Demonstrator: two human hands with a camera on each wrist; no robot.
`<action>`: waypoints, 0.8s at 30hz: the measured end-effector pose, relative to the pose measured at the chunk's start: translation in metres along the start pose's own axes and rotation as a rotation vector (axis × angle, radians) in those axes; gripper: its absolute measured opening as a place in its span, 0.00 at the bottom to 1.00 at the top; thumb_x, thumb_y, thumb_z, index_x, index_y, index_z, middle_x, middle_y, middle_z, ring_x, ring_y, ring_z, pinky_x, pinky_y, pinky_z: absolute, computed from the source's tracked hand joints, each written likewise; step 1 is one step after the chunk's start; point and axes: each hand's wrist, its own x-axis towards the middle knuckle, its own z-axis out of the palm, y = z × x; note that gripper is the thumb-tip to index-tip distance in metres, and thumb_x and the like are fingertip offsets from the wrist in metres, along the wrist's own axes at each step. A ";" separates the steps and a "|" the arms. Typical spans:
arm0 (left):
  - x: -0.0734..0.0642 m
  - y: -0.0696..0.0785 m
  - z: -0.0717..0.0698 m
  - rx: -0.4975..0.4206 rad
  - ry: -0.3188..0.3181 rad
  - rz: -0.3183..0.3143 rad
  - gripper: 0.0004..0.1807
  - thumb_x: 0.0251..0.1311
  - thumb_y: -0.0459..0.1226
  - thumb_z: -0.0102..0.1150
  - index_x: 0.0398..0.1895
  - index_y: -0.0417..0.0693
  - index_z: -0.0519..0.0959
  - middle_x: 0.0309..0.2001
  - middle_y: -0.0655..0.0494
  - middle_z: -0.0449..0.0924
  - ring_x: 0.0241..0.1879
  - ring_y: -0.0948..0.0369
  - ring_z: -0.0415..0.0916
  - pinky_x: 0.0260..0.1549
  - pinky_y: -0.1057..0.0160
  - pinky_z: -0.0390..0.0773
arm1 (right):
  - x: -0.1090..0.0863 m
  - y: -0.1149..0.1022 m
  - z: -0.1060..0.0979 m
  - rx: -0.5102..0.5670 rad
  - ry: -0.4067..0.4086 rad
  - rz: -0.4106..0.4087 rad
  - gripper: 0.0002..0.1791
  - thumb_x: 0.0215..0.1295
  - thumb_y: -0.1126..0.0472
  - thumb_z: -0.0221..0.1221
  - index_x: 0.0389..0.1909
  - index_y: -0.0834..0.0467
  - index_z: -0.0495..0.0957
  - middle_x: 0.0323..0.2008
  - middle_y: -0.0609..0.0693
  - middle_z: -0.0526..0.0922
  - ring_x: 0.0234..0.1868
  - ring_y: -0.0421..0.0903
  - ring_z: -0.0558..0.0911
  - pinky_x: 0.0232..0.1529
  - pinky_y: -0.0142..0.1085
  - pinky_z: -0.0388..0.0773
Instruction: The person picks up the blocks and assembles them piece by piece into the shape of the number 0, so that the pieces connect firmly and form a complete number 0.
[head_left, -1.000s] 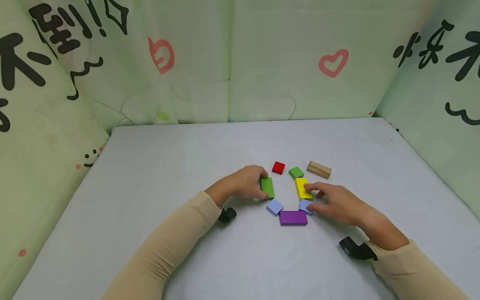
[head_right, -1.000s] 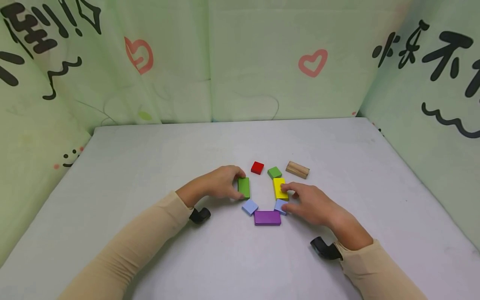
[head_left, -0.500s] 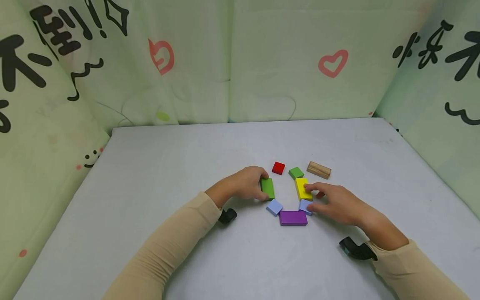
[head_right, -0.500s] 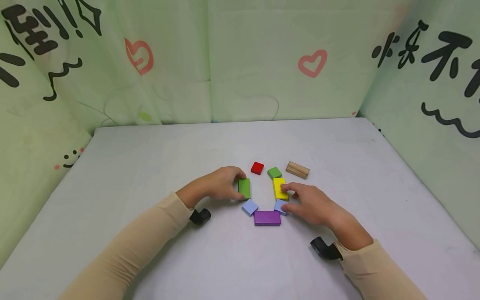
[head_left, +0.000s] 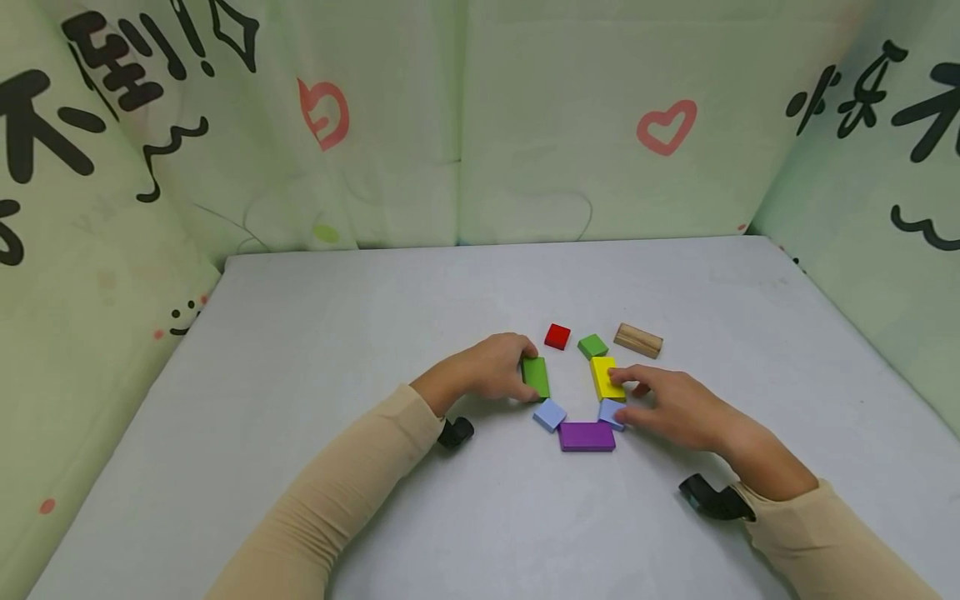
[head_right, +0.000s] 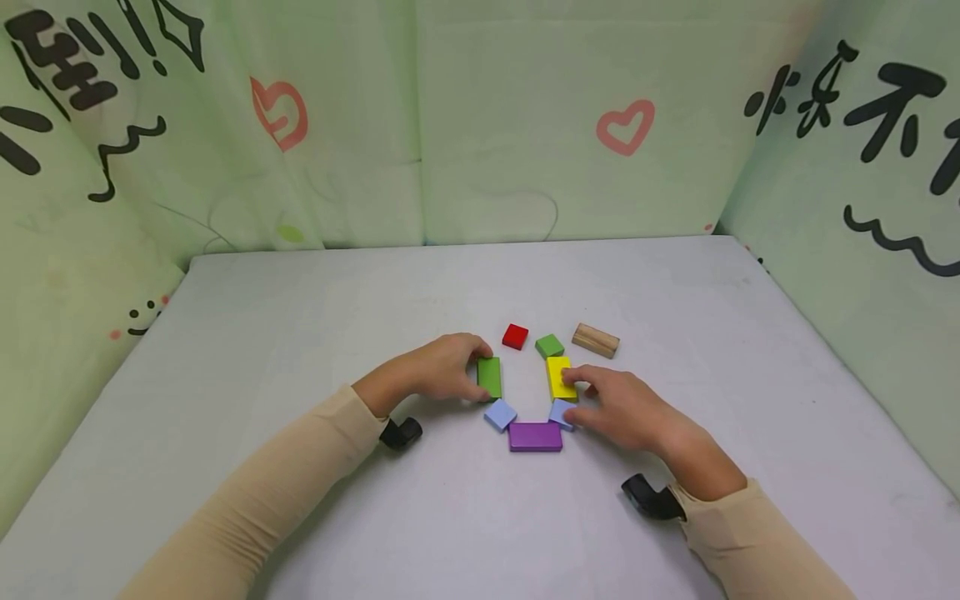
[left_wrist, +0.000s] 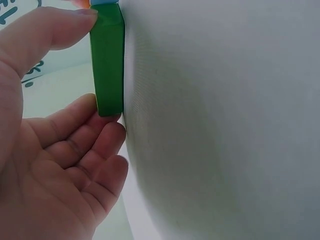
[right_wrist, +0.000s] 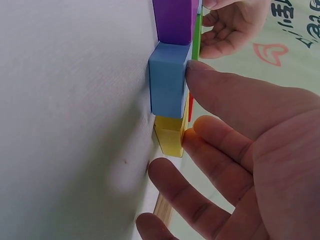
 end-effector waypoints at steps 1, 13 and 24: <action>0.000 0.000 0.000 -0.001 0.000 -0.001 0.33 0.60 0.43 0.69 0.66 0.38 0.71 0.58 0.51 0.74 0.51 0.59 0.70 0.54 0.66 0.72 | 0.000 0.000 0.000 0.000 0.000 0.000 0.32 0.64 0.51 0.67 0.66 0.60 0.73 0.56 0.56 0.80 0.51 0.54 0.78 0.50 0.52 0.77; -0.001 0.001 -0.001 0.019 -0.001 0.000 0.34 0.60 0.44 0.70 0.65 0.37 0.71 0.58 0.50 0.74 0.51 0.59 0.70 0.54 0.67 0.71 | 0.000 0.001 0.001 -0.006 0.009 -0.005 0.31 0.64 0.52 0.67 0.65 0.60 0.73 0.57 0.55 0.80 0.51 0.54 0.78 0.50 0.52 0.77; -0.001 0.001 -0.002 0.042 -0.005 0.004 0.36 0.60 0.45 0.70 0.68 0.37 0.69 0.61 0.49 0.73 0.55 0.58 0.69 0.59 0.64 0.69 | 0.000 0.001 0.001 -0.003 0.007 -0.007 0.31 0.64 0.52 0.67 0.65 0.60 0.73 0.57 0.55 0.80 0.51 0.53 0.78 0.50 0.51 0.77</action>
